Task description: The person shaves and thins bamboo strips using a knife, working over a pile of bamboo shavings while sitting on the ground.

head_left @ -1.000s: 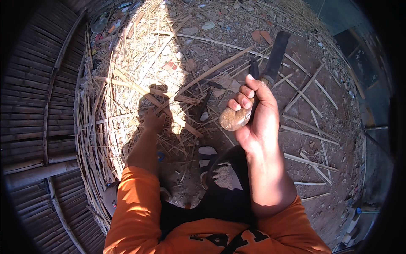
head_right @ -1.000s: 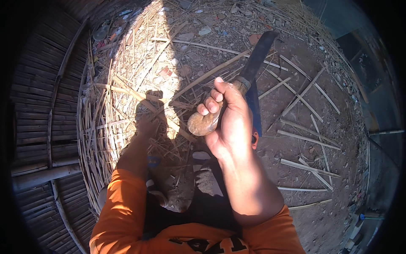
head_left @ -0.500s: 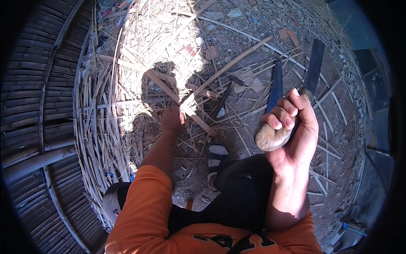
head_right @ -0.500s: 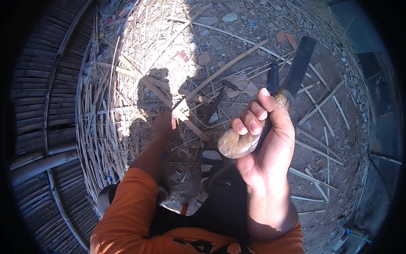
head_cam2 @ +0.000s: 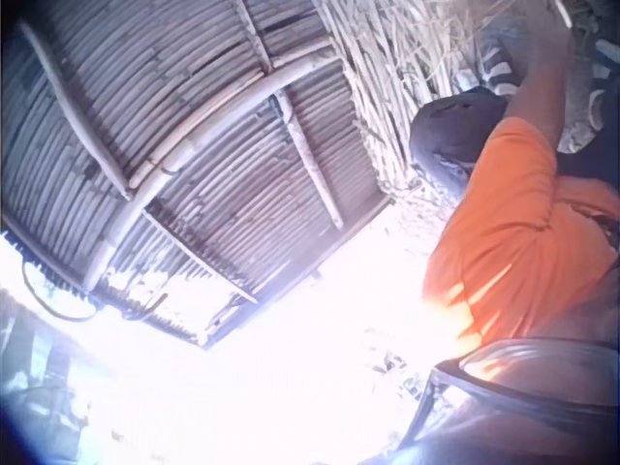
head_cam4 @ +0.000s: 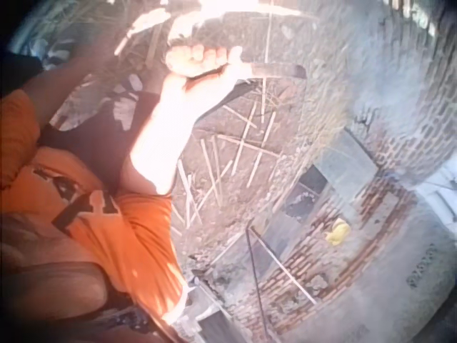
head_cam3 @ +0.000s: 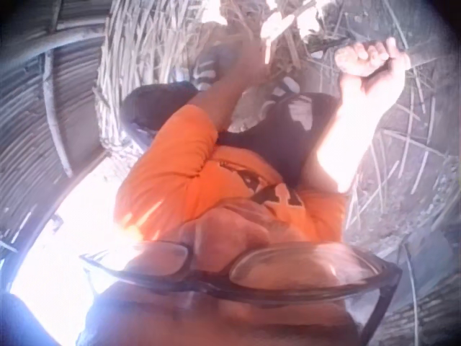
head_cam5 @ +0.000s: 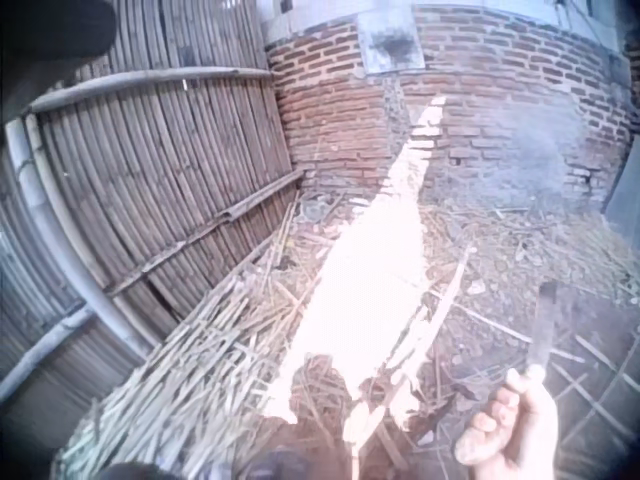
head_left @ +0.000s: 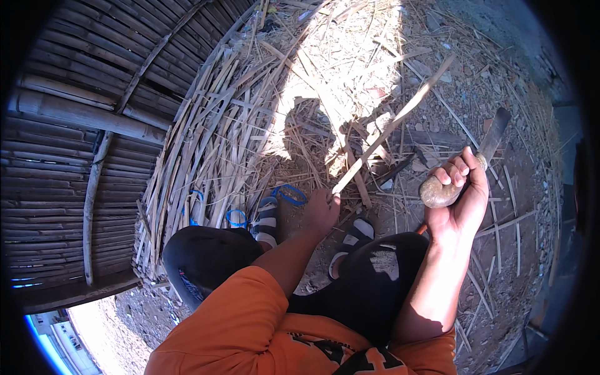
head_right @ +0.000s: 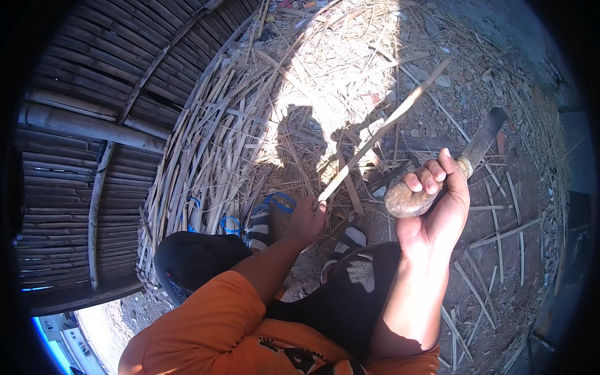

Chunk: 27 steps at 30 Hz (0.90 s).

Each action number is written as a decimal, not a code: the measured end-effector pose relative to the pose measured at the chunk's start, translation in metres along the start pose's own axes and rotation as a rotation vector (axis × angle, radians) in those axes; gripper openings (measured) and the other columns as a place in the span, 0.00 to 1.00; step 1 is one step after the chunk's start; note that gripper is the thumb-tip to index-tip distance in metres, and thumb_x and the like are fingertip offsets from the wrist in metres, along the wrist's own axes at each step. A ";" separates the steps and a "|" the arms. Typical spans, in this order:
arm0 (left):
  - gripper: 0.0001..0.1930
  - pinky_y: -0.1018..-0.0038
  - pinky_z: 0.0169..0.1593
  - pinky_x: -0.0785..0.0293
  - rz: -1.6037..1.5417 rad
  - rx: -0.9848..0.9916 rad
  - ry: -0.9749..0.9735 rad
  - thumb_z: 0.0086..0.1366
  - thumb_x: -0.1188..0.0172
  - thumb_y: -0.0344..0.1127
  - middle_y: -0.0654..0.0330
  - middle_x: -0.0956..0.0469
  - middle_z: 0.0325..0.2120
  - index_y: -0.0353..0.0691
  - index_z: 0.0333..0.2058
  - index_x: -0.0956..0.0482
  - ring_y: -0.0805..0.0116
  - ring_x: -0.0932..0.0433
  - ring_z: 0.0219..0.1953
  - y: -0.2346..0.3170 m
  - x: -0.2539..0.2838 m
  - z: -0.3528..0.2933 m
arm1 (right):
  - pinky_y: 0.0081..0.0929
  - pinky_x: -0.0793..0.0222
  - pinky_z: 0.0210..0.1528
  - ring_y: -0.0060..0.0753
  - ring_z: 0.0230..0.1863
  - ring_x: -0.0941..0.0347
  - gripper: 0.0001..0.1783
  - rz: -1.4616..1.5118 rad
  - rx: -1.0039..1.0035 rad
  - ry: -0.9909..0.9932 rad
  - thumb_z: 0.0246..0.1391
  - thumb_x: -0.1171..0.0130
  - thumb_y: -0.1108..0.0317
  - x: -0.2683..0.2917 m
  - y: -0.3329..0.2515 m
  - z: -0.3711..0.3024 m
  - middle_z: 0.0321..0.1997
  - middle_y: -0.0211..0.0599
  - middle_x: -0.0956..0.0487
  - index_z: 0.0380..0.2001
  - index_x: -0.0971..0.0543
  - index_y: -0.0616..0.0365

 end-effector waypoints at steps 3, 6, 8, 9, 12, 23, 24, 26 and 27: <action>0.20 0.51 0.50 0.28 -0.066 -0.040 0.195 0.69 0.43 0.46 0.38 0.26 0.39 0.30 0.42 0.24 0.37 0.25 0.45 0.045 0.055 0.072 | 0.22 0.37 0.26 0.15 0.19 0.37 0.11 -0.036 -0.031 -0.060 0.66 0.45 0.73 -0.003 0.006 -0.006 0.20 0.21 0.32 0.31 0.35 0.50; 0.48 0.56 0.65 0.34 0.166 0.259 0.046 0.58 0.33 0.57 0.39 0.42 0.65 0.30 0.66 0.43 0.44 0.37 0.67 0.149 0.144 0.144 | 0.22 0.37 0.26 0.15 0.20 0.37 0.10 -0.097 0.013 -0.082 0.66 0.44 0.73 0.003 -0.005 -0.011 0.21 0.21 0.33 0.31 0.34 0.51; 0.48 0.55 0.66 0.35 0.134 -0.013 0.161 0.55 0.31 0.59 0.37 0.37 0.63 0.30 0.65 0.38 0.42 0.35 0.66 0.198 0.201 0.173 | 0.22 0.37 0.27 0.16 0.20 0.37 0.10 -0.140 0.019 -0.104 0.66 0.45 0.73 0.002 -0.006 -0.014 0.22 0.21 0.33 0.31 0.33 0.52; 0.45 0.55 0.67 0.35 0.087 -0.122 0.065 0.57 0.34 0.60 0.37 0.30 0.60 0.29 0.63 0.34 0.44 0.31 0.65 0.214 0.211 0.185 | 0.22 0.37 0.27 0.16 0.21 0.38 0.09 -0.161 0.025 -0.113 0.66 0.45 0.72 0.004 -0.008 -0.014 0.22 0.21 0.33 0.31 0.33 0.52; 0.41 0.56 0.62 0.30 0.316 -0.430 -0.098 0.64 0.43 0.66 0.44 0.23 0.54 0.33 0.61 0.28 0.47 0.26 0.60 0.221 0.242 0.154 | 0.22 0.38 0.28 0.16 0.21 0.38 0.07 -0.241 0.020 -0.162 0.68 0.47 0.72 0.008 -0.015 -0.015 0.22 0.22 0.33 0.33 0.31 0.53; 0.33 0.54 0.63 0.31 0.217 0.587 0.321 0.63 0.36 0.50 0.40 0.27 0.57 0.39 0.62 0.30 0.42 0.29 0.61 -0.320 0.308 -0.160 | 0.18 0.39 0.28 0.16 0.23 0.41 0.22 -0.403 -0.011 -0.062 0.69 0.48 0.70 0.055 -0.027 0.012 0.23 0.23 0.37 0.63 0.31 0.61; 0.36 0.53 0.65 0.33 0.221 0.670 0.354 0.62 0.35 0.50 0.41 0.31 0.60 0.41 0.64 0.33 0.42 0.33 0.64 -0.360 0.291 -0.191 | 0.19 0.40 0.29 0.17 0.24 0.41 0.22 -0.401 0.003 -0.032 0.68 0.47 0.70 0.050 -0.025 0.011 0.24 0.23 0.38 0.63 0.31 0.62; 0.39 0.51 0.65 0.35 0.307 0.793 0.319 0.61 0.35 0.49 0.40 0.37 0.64 0.42 0.67 0.38 0.39 0.37 0.66 -0.374 0.274 -0.238 | 0.19 0.40 0.29 0.17 0.24 0.41 0.15 -0.467 0.082 -0.014 0.68 0.47 0.72 0.037 -0.021 0.008 0.24 0.23 0.38 0.55 0.29 0.62; 0.40 0.50 0.66 0.35 0.354 0.854 0.300 0.60 0.34 0.49 0.39 0.39 0.65 0.43 0.68 0.40 0.38 0.38 0.67 -0.380 0.273 -0.254 | 0.20 0.39 0.29 0.18 0.24 0.42 0.12 -0.497 0.118 -0.005 0.68 0.47 0.72 0.032 -0.019 0.006 0.24 0.23 0.38 0.52 0.28 0.62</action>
Point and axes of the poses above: each hand's wrist, its own z-axis towards the middle knuckle, its own x-axis out of the back of the hand, y = z × x, the point moved 10 cm from there along z, towards the middle knuckle
